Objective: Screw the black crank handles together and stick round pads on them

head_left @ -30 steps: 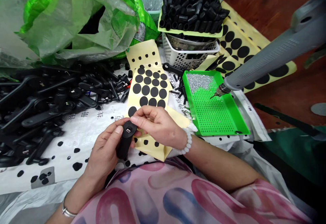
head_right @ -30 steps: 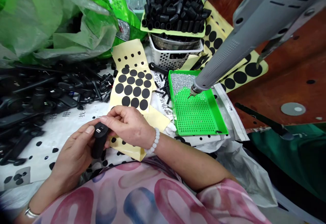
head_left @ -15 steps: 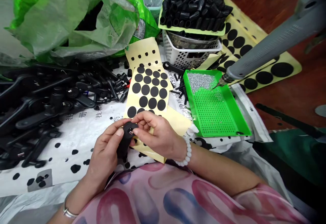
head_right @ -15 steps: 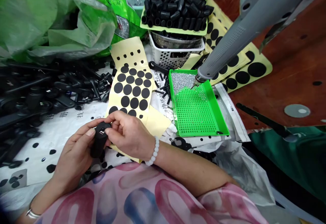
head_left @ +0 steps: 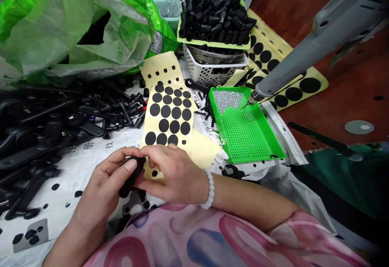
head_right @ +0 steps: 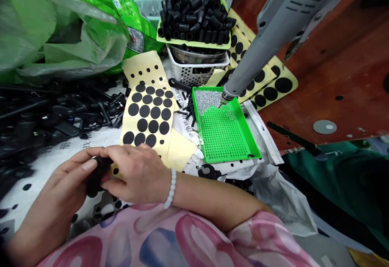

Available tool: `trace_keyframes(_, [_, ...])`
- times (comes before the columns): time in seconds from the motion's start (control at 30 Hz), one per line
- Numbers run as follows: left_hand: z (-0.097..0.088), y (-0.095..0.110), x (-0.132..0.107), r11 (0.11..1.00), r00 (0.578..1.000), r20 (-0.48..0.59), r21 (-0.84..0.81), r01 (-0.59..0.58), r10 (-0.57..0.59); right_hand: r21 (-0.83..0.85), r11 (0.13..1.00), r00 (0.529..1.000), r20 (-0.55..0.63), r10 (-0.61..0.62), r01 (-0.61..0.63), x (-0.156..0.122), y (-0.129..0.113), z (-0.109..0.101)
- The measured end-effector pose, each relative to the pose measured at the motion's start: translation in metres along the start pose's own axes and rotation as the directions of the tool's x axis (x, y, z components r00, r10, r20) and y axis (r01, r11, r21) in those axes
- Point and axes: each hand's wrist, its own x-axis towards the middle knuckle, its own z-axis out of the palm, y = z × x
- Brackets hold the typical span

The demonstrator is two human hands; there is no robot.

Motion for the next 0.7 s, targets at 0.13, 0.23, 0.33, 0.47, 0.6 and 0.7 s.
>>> trace_keyframes(0.13, [0.0, 0.013, 0.0, 0.965, 0.996, -0.061, 0.258, -0.049, 0.067, -0.111, 0.986, 0.992, -0.036, 0.121, -0.125, 0.002, 0.023, -0.023])
trace_keyframes(0.23, [-0.003, 0.012, 0.009, 0.815, 0.995, -0.037, 0.577, -0.058, 0.096, -0.299, 0.923, 0.969, -0.016, 0.248, -0.241, 0.006, 0.034, -0.031])
trace_keyframes(0.33, [-0.008, 0.007, 0.02, 0.531, 0.992, 0.014, 0.844, -0.078, 0.122, -0.417, 0.883, 0.963, 0.059, 0.264, -0.216, 0.017, 0.035, -0.025])
trace_keyframes(0.47, [-0.011, 0.001, 0.028, 0.214, 0.981, 0.139, 0.963, -0.165, 0.133, -0.539, 0.833, 0.971, 0.105, 0.216, -0.127, 0.037, 0.033, -0.005])
trace_keyframes(0.6, [-0.01, -0.005, 0.027, 0.054, 0.977, 0.208, 0.976, -0.211, 0.05, -0.641, 0.763, 0.976, 0.101, 0.191, -0.083, 0.047, 0.035, 0.015])
trace_keyframes(0.7, [-0.008, -0.007, 0.025, 0.061, 0.975, 0.223, 0.973, -0.222, -0.015, -0.642, 0.761, 0.974, 0.101, 0.202, -0.091, 0.046, 0.038, 0.022])
